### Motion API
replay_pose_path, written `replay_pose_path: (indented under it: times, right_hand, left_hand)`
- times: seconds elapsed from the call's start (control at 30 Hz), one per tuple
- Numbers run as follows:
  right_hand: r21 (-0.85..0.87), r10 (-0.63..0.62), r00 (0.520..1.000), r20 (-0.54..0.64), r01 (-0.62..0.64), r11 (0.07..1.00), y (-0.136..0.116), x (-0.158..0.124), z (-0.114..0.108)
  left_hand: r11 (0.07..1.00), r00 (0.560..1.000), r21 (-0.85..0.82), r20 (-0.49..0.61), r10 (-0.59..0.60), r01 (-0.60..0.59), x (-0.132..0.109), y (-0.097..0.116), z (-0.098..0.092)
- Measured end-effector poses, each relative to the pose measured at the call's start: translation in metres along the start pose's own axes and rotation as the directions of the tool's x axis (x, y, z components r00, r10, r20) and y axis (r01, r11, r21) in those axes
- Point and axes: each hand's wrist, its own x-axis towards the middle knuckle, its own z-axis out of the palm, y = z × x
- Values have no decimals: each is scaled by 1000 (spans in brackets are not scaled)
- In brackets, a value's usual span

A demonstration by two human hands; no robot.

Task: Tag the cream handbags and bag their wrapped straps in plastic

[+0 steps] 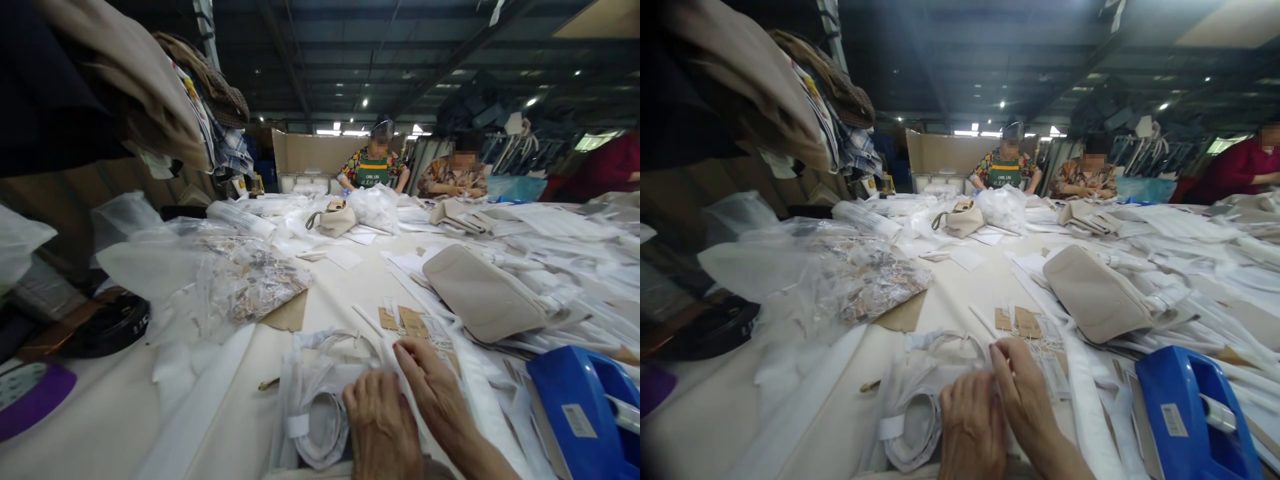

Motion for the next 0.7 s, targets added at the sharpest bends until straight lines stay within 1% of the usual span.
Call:
replay_pose_path:
  times: [0.03,0.07,0.1,0.13,0.2,0.23,0.27,0.3,0.37,0.43,0.5,0.53,0.6,0.67,0.7]
  right_hand:
    - [10,-49,998,-41,50,999,-3,-21,-2]
    - [26,-105,994,-14,106,994,-3,-40,-1]
    - [30,-125,992,3,125,992,-1,-57,3]
    - [27,-118,993,-2,118,993,2,-71,8]
    - [-25,-61,997,-38,60,998,9,-85,20]
    - [-63,-60,997,-56,56,996,12,-86,26]
    - [-105,-85,995,-53,79,991,15,-85,30]
    - [-143,-134,990,-35,127,981,16,-83,33]
    - [-197,-241,970,0,237,951,15,-78,35]
    - [-249,-288,958,-9,277,928,11,-76,35]
    - [-300,-320,947,-22,299,906,7,-77,34]
    - [-322,-337,942,-8,316,892,5,-78,34]
    - [-357,-353,936,23,337,871,2,-80,34]
    - [-395,-346,937,49,336,855,1,-80,35]
    - [-412,-339,939,60,333,848,0,-80,35]
  left_hand:
    - [998,999,-49,-17,-33,33,1,-2,0]
    - [993,997,-92,-23,-77,74,3,-5,-1]
    - [984,992,-128,-18,-126,123,4,-7,-2]
    - [973,984,-149,-3,-177,174,6,-8,-4]
    - [955,965,-137,32,-260,262,12,-8,-11]
    - [953,959,-108,47,-280,284,16,-7,-16]
    - [956,957,-69,65,-281,285,20,-5,-21]
    - [963,961,-26,86,-264,267,26,-4,-27]
    - [980,972,57,132,-196,190,39,-2,-38]
    - [986,975,140,191,-112,86,55,-4,-48]
    - [977,961,214,274,-43,-17,73,-9,-54]
    - [968,943,244,333,-19,-66,81,-12,-55]
    - [945,883,288,469,0,-153,96,-19,-55]
    - [916,816,337,577,-19,-217,107,-23,-55]
    - [897,791,370,611,-40,-240,111,-24,-56]
